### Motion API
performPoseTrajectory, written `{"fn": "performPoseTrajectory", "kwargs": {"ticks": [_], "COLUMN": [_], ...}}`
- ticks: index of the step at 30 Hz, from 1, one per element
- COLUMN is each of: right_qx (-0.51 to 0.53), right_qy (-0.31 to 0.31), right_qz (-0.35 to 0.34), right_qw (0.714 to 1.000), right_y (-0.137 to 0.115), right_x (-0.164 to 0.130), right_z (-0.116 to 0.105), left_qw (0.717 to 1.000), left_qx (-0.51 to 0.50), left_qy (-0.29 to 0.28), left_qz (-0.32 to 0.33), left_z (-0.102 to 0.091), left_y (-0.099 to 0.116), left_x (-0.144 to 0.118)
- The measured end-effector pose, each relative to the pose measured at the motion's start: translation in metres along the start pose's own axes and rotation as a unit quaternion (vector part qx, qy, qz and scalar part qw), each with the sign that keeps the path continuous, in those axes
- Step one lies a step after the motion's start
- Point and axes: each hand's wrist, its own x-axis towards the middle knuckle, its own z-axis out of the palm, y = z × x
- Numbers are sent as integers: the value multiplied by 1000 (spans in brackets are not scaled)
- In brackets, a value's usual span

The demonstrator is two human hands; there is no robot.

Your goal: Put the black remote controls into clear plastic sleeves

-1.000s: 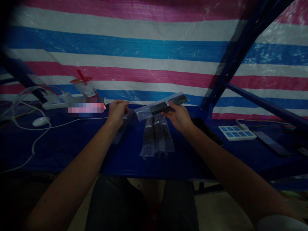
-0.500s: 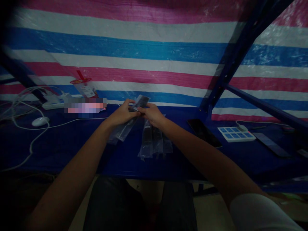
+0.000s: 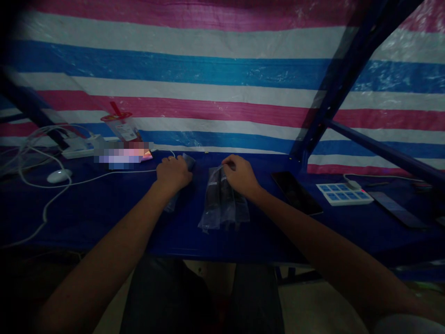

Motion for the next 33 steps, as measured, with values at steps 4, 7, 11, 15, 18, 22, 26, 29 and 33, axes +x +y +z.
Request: {"fn": "performPoseTrajectory", "kwargs": {"ticks": [4,7,11,15,18,22,26,29,33], "right_qx": [-68,-89,-104,-106,-95,-87,-84,-89,-125], "right_qy": [33,37,33,33,26,17,1,-14,-31], "right_qz": [-34,-71,-115,-120,-119,-111,-100,-98,-105], "right_qw": [997,993,987,987,988,990,991,991,986], "right_y": [13,17,17,18,19,18,18,18,17], "right_x": [-6,-6,-7,-8,-9,-11,-13,-13,-14], "right_z": [-7,-5,-3,-4,-2,1,3,3,3], "left_qw": [995,983,954,952,963,970,965,957,957], "left_qx": [41,34,7,-17,-57,-100,-132,-151,-144], "left_qy": [72,75,-17,-75,-90,-95,-108,-124,-126], "left_qz": [56,162,298,297,247,200,201,215,217], "left_z": [-9,-18,-21,-9,1,7,5,3,-2], "left_y": [11,26,39,38,35,38,41,40,39], "left_x": [1,12,21,10,-1,-6,-5,-4,-8]}}
